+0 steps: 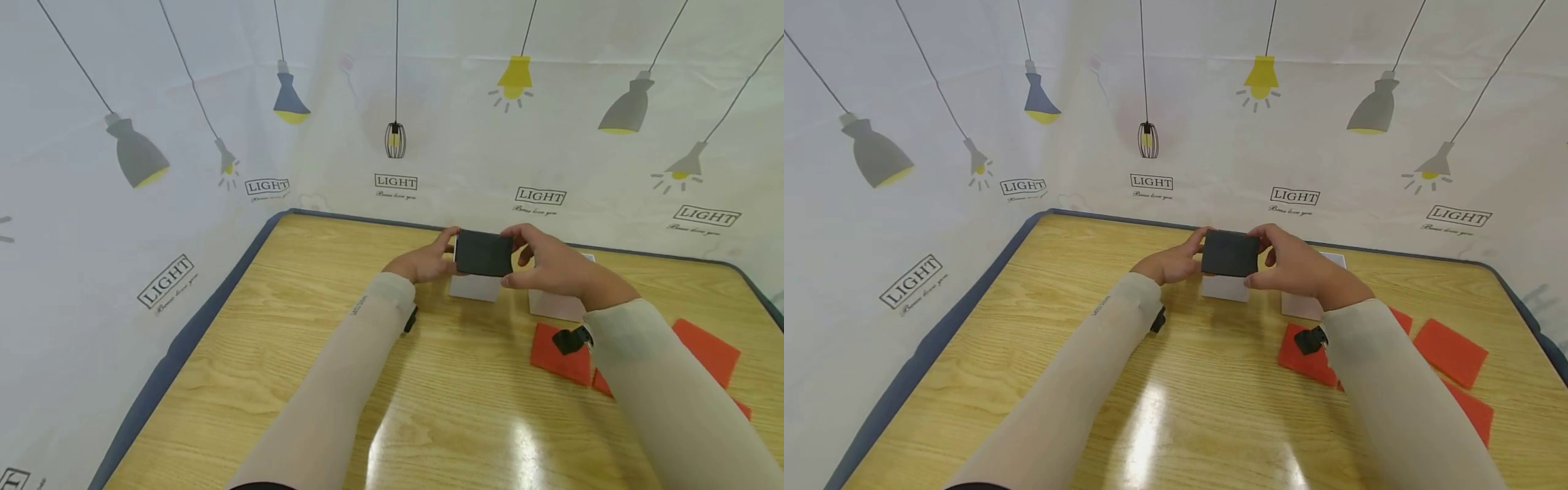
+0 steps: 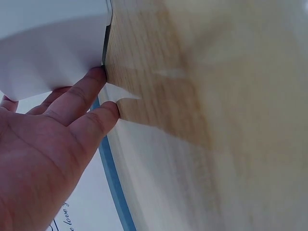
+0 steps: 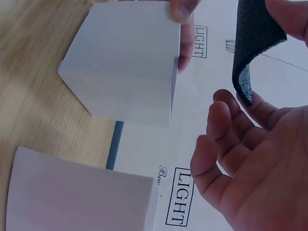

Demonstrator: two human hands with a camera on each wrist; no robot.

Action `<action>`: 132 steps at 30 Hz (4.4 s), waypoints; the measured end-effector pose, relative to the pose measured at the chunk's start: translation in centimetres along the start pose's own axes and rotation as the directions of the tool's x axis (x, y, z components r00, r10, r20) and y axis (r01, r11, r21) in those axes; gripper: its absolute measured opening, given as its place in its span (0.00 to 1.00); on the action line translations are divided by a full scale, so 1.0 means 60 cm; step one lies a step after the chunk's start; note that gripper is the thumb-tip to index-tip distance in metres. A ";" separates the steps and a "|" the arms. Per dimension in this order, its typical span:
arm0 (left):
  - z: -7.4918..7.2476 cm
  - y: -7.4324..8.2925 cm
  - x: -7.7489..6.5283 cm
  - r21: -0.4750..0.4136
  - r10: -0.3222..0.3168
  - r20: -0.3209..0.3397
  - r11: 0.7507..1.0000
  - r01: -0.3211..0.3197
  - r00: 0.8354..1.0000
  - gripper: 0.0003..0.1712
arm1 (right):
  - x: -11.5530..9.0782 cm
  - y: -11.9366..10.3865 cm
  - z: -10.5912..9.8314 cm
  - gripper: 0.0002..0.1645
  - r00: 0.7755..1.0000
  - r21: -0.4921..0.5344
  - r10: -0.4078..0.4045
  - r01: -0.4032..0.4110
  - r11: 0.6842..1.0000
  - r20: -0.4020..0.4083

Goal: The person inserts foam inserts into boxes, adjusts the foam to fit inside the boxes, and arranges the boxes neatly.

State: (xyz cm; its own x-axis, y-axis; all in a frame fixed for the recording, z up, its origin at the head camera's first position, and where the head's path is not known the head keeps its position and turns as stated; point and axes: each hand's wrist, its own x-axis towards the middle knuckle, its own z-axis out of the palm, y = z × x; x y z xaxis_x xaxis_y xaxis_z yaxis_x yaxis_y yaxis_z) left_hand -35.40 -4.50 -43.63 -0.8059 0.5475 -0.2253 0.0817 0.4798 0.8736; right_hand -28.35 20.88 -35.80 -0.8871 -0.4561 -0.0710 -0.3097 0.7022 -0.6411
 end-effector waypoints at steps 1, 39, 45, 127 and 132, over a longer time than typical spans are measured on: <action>0.000 0.000 0.000 -0.001 -0.002 0.000 1.000 0.002 1.000 0.57 | 0.003 0.001 0.000 0.47 1.000 -0.006 0.002 -0.002 1.000 -0.001; 0.000 -0.007 -0.002 -0.024 -0.025 0.015 0.999 0.025 1.000 0.61 | 0.088 0.032 0.007 0.54 0.985 -0.215 0.168 -0.154 0.964 0.048; 0.000 -0.004 -0.007 -0.048 -0.015 0.017 0.999 0.016 1.000 0.60 | 0.087 0.025 0.006 0.57 0.981 -0.253 0.184 -0.163 0.954 0.064; -0.008 -0.009 -0.006 0.025 0.009 0.037 1.000 -0.010 0.999 0.58 | 0.062 0.021 0.085 0.52 0.962 -0.661 -0.189 0.274 0.699 0.198; -0.006 -0.009 -0.006 0.020 0.002 0.035 1.000 -0.003 0.999 0.57 | 0.061 0.027 0.084 0.51 0.965 -0.672 -0.188 0.261 0.693 0.181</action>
State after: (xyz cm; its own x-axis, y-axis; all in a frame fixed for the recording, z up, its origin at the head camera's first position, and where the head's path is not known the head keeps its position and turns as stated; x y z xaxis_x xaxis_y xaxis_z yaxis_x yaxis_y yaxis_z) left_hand -35.38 -5.18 -43.85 -0.7848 0.5721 -0.2382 0.0958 0.4917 0.8655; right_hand -30.39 17.59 -40.94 -0.7362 -0.6712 -0.0859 -0.6761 0.7350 0.0511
